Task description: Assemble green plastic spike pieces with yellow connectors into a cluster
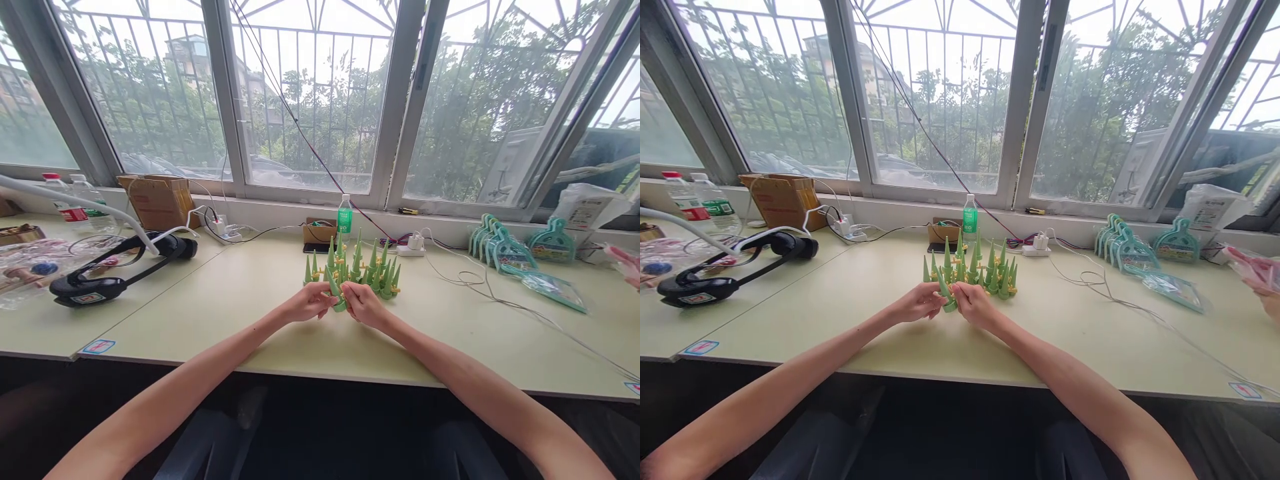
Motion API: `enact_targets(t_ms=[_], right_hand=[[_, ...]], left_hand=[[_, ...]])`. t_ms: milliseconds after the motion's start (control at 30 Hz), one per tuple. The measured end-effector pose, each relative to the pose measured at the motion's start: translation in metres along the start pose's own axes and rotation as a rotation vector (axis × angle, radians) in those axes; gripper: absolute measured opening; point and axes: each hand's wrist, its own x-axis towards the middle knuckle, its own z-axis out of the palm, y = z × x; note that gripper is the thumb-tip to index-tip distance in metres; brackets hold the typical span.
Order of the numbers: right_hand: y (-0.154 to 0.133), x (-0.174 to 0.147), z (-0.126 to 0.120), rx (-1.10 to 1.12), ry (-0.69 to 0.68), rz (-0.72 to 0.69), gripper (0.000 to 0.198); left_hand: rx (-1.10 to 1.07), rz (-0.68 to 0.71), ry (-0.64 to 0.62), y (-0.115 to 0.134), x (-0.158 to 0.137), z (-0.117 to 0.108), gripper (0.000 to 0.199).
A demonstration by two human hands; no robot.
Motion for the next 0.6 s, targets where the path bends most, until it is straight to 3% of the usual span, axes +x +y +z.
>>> enact_targets(t_ms=[300, 467, 600], right_hand=[[0.0026, 0.0037, -0.0027, -0.151, -0.039, 0.059, 0.047], [-0.0012, 0.0041, -0.0008, -0.032, -0.007, 0.096, 0.049], [-0.0065, 0.0050, 0.0008, 0.053, 0.077, 0.074, 0.050]], left_hand=[[0.583, 0.329, -0.007, -0.0093, -0.0016, -0.0042, 0.024], [0.637, 0.341, 0.087, -0.0103, -0.0022, -0.0042, 0.024], [0.557, 0.229, 0.256, -0.0089, 0.0003, -0.0037, 0.022]])
